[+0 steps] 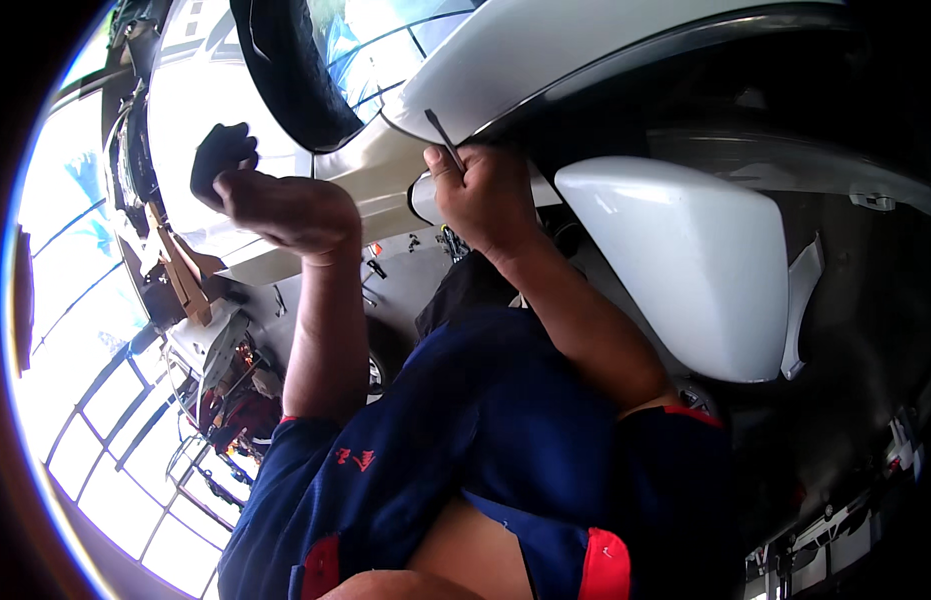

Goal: The person uses a screwdriver and a socket wrench to remove and reinstall a plastic trim piece at the base of a car windshield, handling the wiper arm and trim clips.

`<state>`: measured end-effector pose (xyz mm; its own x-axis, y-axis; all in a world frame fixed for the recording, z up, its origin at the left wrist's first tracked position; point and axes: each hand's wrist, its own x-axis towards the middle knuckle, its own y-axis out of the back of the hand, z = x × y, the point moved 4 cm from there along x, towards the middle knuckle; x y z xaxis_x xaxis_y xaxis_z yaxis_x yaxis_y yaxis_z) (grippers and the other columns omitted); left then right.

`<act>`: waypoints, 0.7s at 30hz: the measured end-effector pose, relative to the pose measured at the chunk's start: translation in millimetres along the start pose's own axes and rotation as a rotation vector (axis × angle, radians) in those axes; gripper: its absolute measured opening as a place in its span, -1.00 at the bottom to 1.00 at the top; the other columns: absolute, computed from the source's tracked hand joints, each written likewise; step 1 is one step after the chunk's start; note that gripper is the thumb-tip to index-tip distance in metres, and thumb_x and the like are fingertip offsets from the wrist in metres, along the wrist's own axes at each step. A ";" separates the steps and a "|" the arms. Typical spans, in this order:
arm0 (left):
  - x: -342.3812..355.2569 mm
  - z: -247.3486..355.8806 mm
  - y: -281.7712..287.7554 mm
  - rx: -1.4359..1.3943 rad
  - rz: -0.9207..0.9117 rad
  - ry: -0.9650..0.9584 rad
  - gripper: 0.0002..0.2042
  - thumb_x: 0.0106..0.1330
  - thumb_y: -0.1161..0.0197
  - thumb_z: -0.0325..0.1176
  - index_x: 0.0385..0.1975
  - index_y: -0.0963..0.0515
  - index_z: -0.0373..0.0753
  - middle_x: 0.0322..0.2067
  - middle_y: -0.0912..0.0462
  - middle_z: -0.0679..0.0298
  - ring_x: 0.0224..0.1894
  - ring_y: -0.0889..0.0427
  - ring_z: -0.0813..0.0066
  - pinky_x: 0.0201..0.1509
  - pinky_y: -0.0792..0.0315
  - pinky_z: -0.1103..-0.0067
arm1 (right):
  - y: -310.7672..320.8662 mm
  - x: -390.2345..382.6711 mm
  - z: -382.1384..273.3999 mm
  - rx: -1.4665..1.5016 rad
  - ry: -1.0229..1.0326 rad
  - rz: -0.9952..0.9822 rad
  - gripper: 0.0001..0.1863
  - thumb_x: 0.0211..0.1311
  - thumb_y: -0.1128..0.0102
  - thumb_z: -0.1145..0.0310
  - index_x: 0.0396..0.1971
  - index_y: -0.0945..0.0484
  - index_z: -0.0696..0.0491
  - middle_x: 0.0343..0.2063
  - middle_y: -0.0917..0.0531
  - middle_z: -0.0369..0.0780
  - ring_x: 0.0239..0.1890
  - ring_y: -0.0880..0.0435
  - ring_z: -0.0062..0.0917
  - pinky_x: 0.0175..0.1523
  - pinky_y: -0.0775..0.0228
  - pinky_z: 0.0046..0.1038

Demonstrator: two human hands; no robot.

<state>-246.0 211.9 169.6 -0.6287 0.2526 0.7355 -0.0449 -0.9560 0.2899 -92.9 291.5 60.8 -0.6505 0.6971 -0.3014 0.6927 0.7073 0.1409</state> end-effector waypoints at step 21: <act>-47.0 -24.4 -20.0 0.411 -0.831 -0.465 -0.02 -0.09 -0.58 0.02 0.35 -0.30 -0.30 0.05 -0.48 -0.01 0.00 -0.53 -0.02 0.15 -0.44 0.15 | -0.1 -2.4 -14.8 -0.259 0.157 0.074 -0.54 0.43 -0.22 0.13 -0.64 -0.62 0.13 -0.66 -0.62 0.01 -0.53 -0.67 -0.02 -0.38 -0.51 -0.16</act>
<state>-234.5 215.5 114.3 -0.1545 0.9253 0.3464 -0.0044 -0.3513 0.9363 -96.0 291.4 75.5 -0.6554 0.7431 -0.1351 0.6505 0.6463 0.3990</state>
